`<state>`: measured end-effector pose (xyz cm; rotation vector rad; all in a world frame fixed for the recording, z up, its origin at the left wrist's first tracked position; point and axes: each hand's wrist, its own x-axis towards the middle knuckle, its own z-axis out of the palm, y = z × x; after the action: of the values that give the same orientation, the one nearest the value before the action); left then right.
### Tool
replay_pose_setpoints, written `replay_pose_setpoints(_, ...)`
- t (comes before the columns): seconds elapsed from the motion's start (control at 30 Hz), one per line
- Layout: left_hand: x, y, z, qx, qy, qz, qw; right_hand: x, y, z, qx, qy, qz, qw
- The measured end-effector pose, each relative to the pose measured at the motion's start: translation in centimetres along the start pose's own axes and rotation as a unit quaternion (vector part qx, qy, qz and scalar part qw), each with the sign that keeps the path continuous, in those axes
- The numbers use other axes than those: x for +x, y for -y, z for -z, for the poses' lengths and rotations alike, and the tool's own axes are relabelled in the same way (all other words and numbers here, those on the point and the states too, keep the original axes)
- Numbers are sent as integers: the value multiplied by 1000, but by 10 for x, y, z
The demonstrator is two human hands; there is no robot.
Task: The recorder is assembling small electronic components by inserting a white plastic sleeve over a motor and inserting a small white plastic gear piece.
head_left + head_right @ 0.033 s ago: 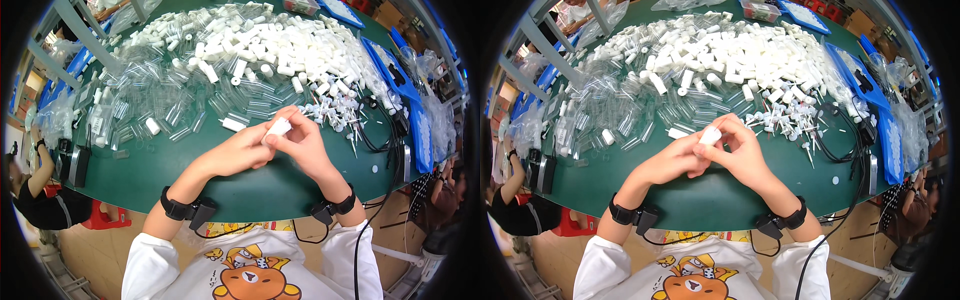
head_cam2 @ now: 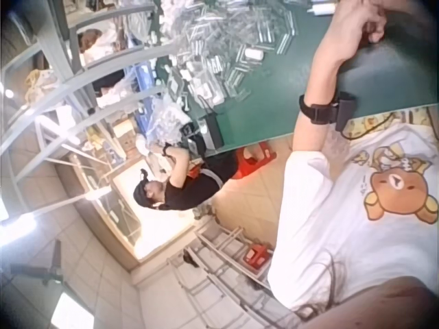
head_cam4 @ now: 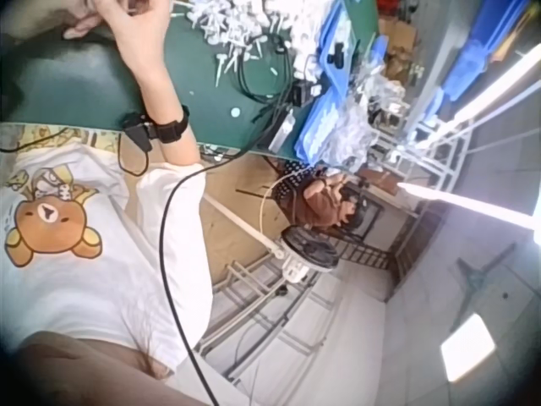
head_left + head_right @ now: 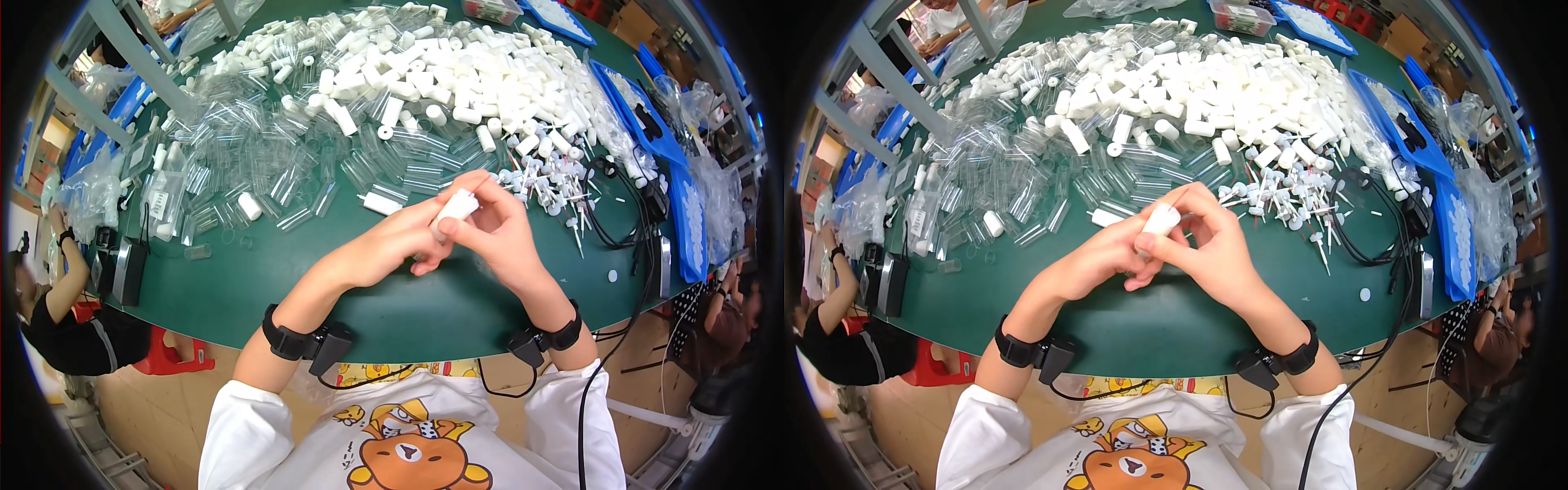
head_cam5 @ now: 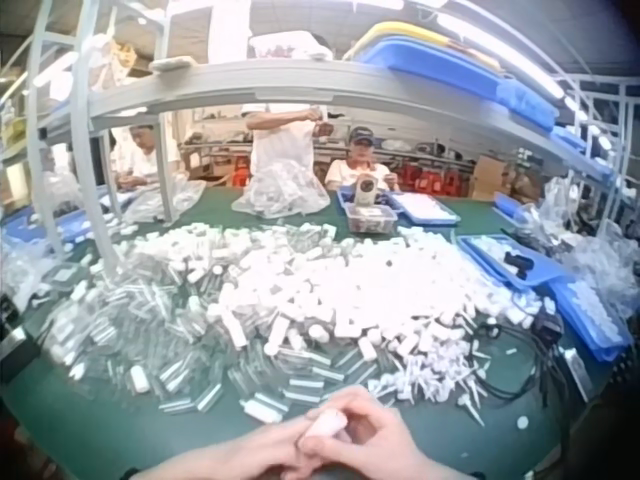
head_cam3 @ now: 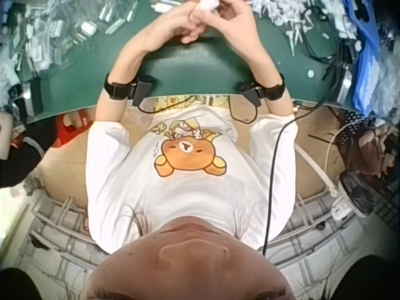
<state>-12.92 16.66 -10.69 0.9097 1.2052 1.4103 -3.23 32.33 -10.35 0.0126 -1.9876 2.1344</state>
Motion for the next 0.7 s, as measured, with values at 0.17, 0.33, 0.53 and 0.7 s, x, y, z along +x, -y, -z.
replay_pose_setpoints(0.17,0,-8,-9,-140,-16,-31,990,1,13,9,76,7,93,993)
replay_pose_setpoints(0.33,-1,-14,-18,-110,-33,-35,993,-1,13,8,50,10,134,990)
replay_pose_setpoints(0.53,-2,-10,-12,-219,-6,-34,975,-1,13,1,-12,9,185,983)
replay_pose_setpoints(0.7,-1,-11,-16,-192,-13,-49,980,1,9,5,-110,-30,215,970)
